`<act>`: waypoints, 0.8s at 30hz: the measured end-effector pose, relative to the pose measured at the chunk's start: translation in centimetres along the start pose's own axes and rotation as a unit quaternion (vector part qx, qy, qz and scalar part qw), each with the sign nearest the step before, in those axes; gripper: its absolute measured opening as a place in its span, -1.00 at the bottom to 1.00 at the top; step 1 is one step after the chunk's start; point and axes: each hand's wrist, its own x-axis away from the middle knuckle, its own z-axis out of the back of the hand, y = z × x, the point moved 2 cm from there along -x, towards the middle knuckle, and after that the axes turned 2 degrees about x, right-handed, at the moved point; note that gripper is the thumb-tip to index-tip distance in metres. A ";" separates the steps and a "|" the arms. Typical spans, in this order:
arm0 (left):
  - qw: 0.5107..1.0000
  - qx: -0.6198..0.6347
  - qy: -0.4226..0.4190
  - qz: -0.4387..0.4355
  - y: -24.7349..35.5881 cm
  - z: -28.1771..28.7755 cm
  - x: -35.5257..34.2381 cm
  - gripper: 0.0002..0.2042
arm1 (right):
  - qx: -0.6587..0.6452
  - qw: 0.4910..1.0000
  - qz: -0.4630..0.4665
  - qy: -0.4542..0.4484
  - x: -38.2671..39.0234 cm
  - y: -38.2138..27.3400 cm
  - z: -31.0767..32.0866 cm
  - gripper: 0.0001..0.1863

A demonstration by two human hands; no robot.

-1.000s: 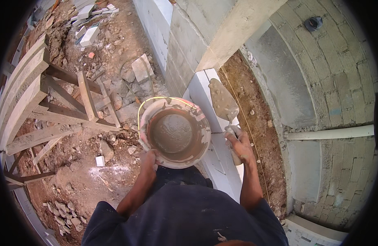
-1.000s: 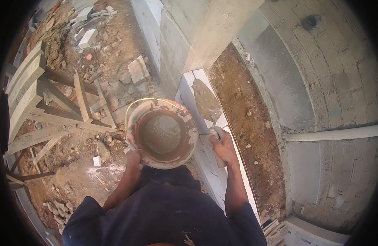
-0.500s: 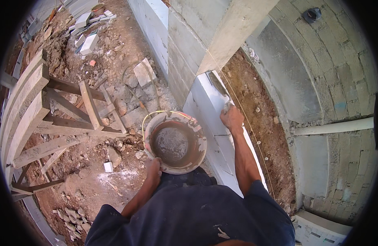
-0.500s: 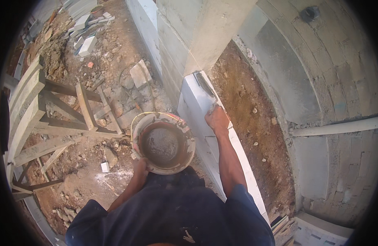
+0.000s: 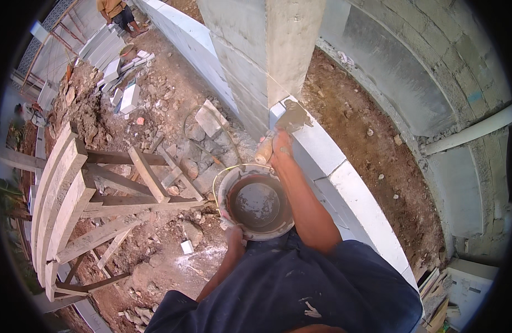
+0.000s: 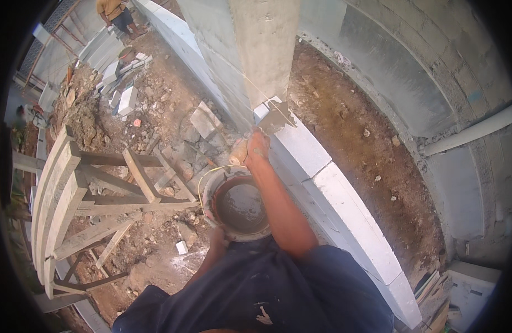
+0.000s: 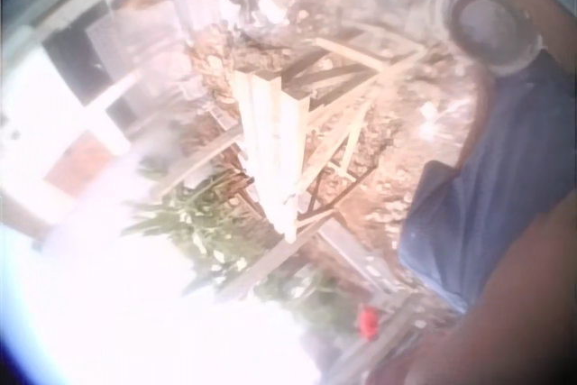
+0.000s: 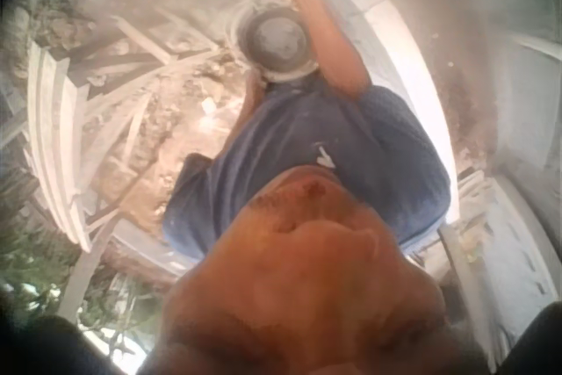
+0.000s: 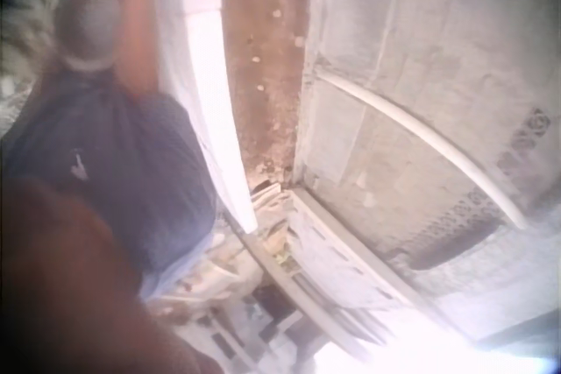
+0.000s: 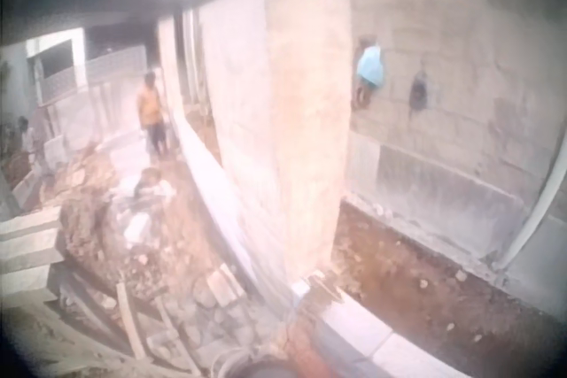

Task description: The person uses a hammer to tap a white block into place on a low wall. They then scoop mortar from a bucket with a trowel and apply it to the wall surface. Finally, they pick up another white block, apply mortar to its face, and place it onto the wall.

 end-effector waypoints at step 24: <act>0.999 -0.049 0.000 -0.018 3.7 -0.4 -2.2 -0.90 | -0.021 0.999 0.015 0.032 -0.2 3.1 -5.3 -0.63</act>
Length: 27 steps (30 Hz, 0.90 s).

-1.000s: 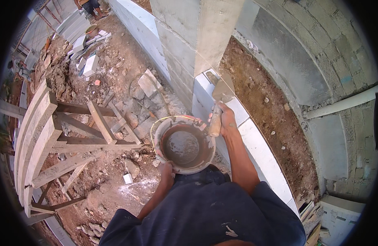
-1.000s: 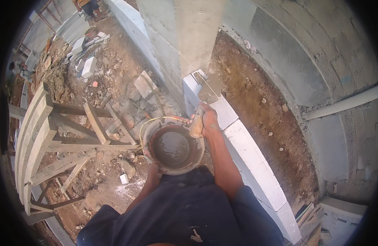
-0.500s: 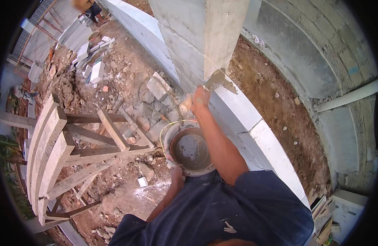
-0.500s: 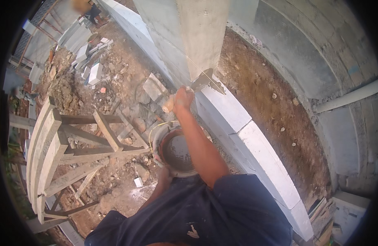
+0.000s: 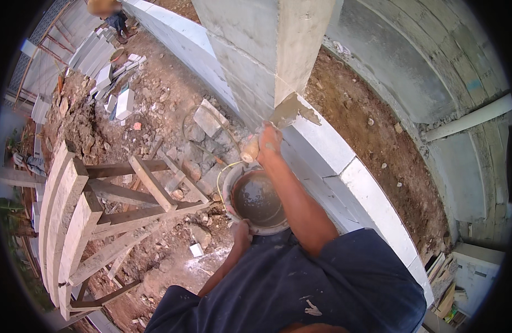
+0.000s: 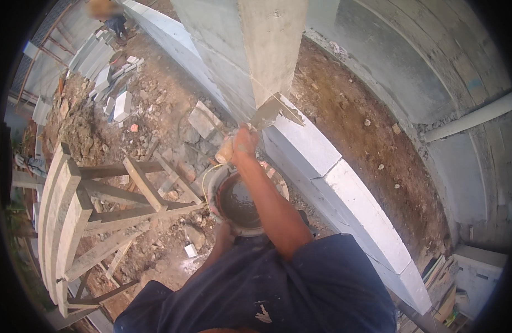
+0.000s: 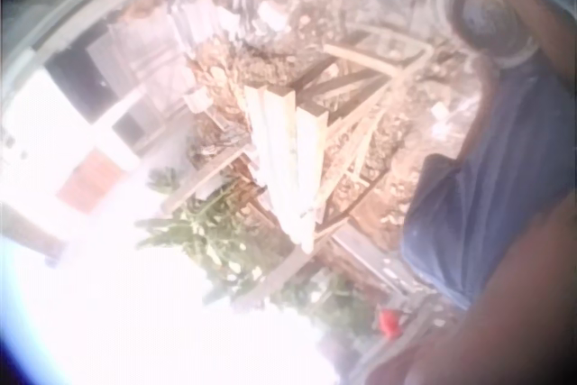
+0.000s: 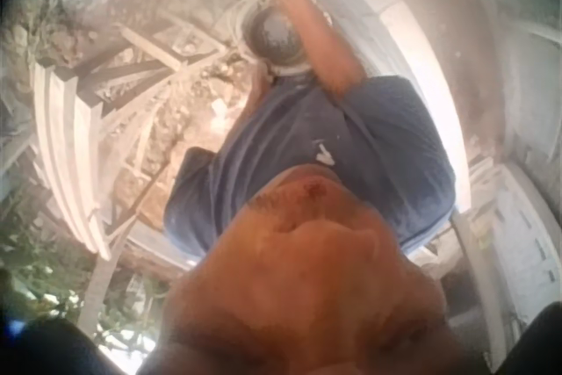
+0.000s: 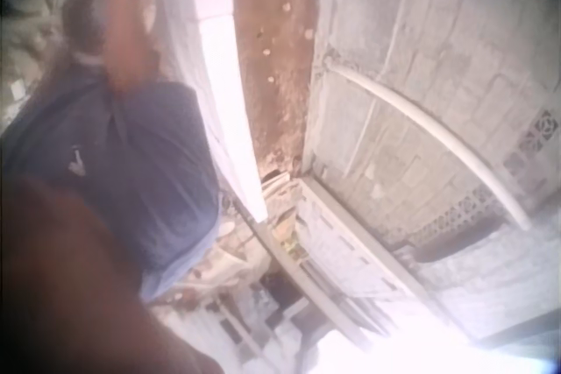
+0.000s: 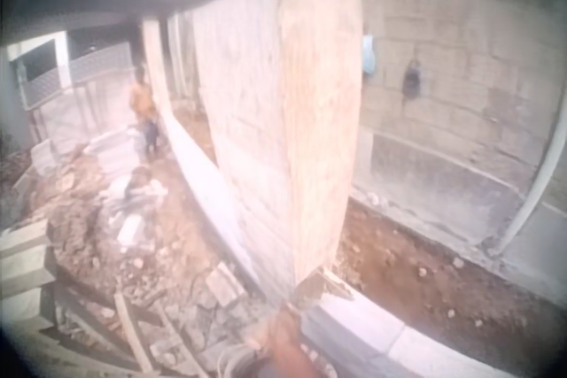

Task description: The person uses a hammer to tap a white block into place on a low wall. They then scoop mortar from a bucket with a trowel and apply it to the wall surface. Finally, they pick up another white block, apply mortar to its face, and place it onto the wall.

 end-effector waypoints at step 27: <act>0.994 0.027 0.001 -0.104 -5.6 -1.9 6.8 -0.87 | 0.686 0.675 0.129 -0.236 8.0 -8.1 27.9 -0.56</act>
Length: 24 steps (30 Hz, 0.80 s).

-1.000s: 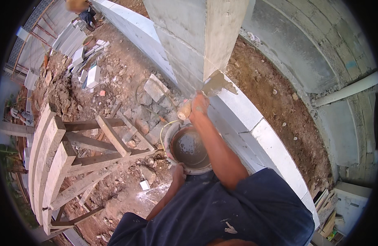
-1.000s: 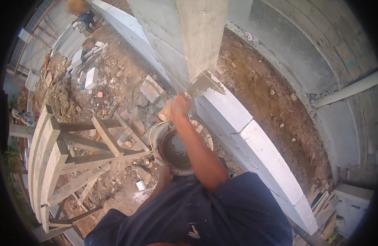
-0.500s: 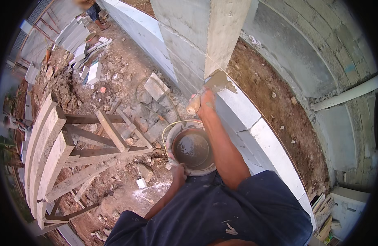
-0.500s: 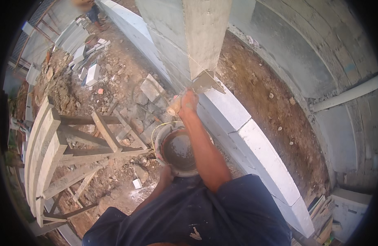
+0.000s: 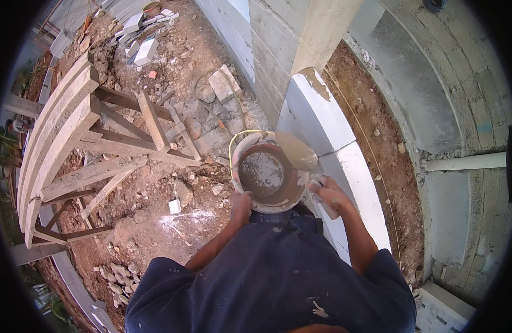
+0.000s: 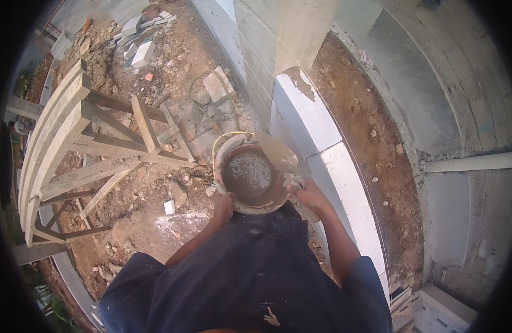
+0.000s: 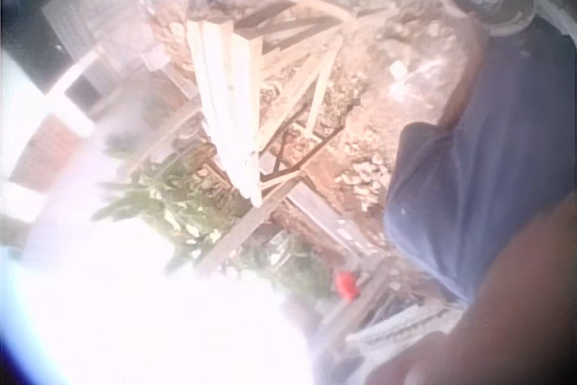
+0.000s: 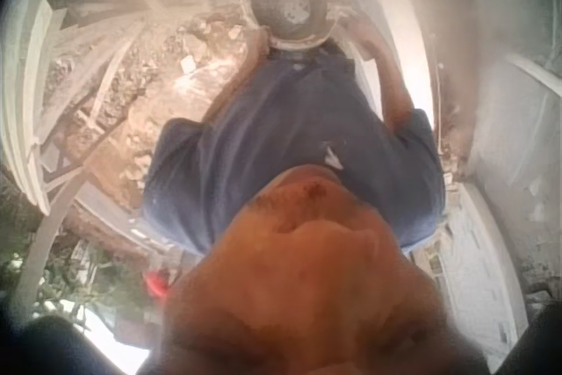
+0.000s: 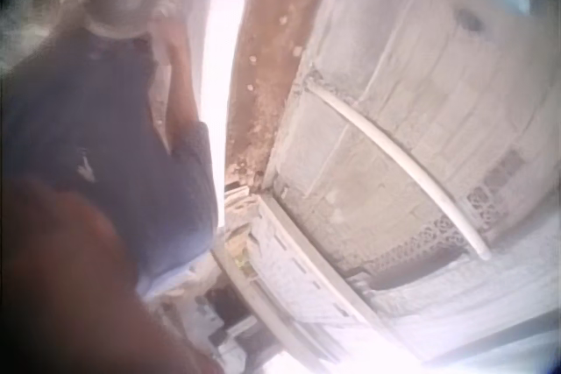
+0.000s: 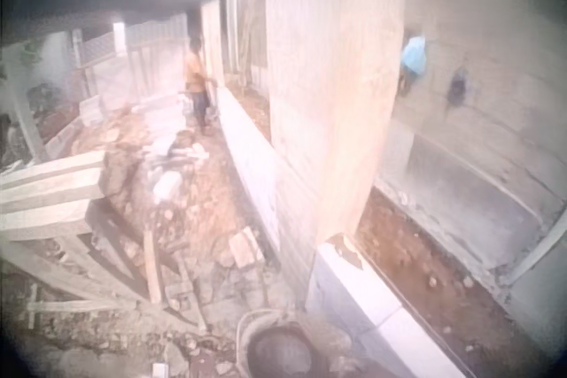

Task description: The person uses a hammer to tap a white block into place on a low wall. They then scoop mortar from a bucket with a trowel and apply it to the wall surface. Finally, they pick up another white block, apply mortar to its face, and place it onto the wall.

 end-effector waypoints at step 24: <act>0.987 0.005 0.021 -0.160 -9.7 -1.2 4.1 -0.83 | 0.350 0.925 0.083 -0.121 7.1 2.7 -1.9 -0.49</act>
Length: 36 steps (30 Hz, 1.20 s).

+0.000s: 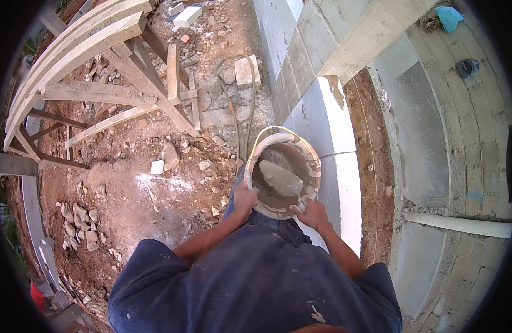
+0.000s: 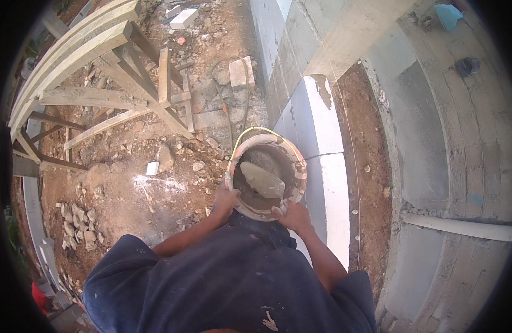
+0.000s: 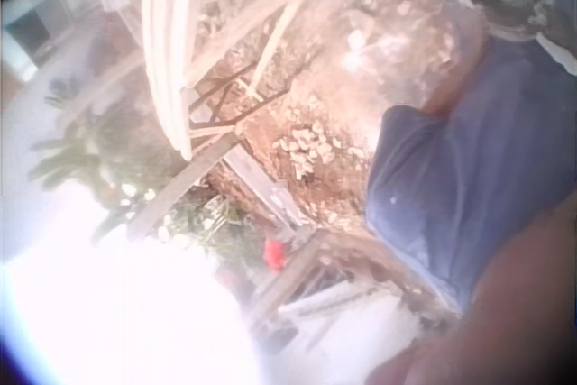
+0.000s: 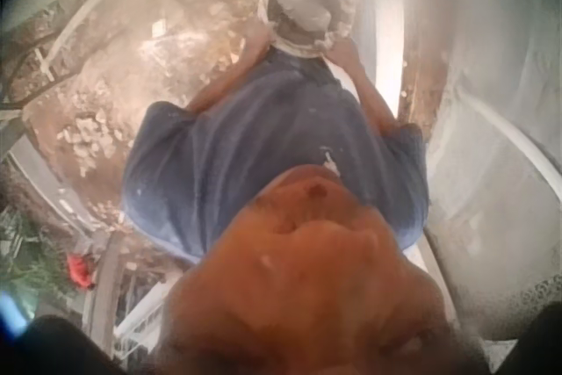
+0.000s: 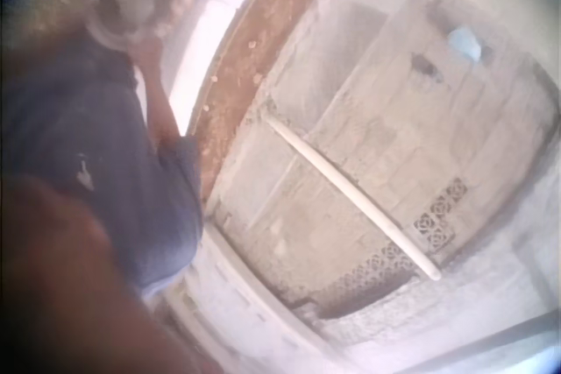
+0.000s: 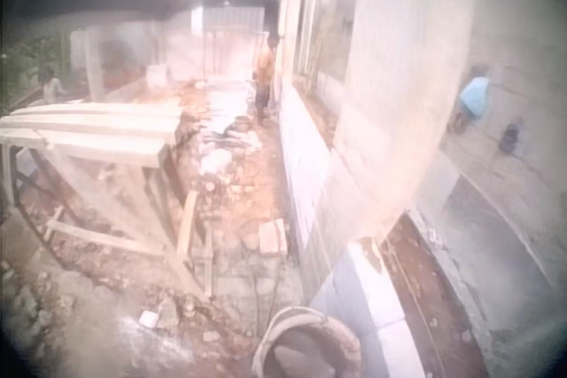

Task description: The person uses a hammer to tap a white block into place on a low wall. They then scoop mortar from a bucket with a trowel and apply it to the wall surface. Finally, they pick up another white block, apply mortar to its face, and place it onto the wall.

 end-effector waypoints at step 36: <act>0.992 0.076 0.001 0.101 3.0 1.2 -1.8 -0.79 | 0.016 0.966 -0.214 0.147 -5.8 5.1 13.0 -0.50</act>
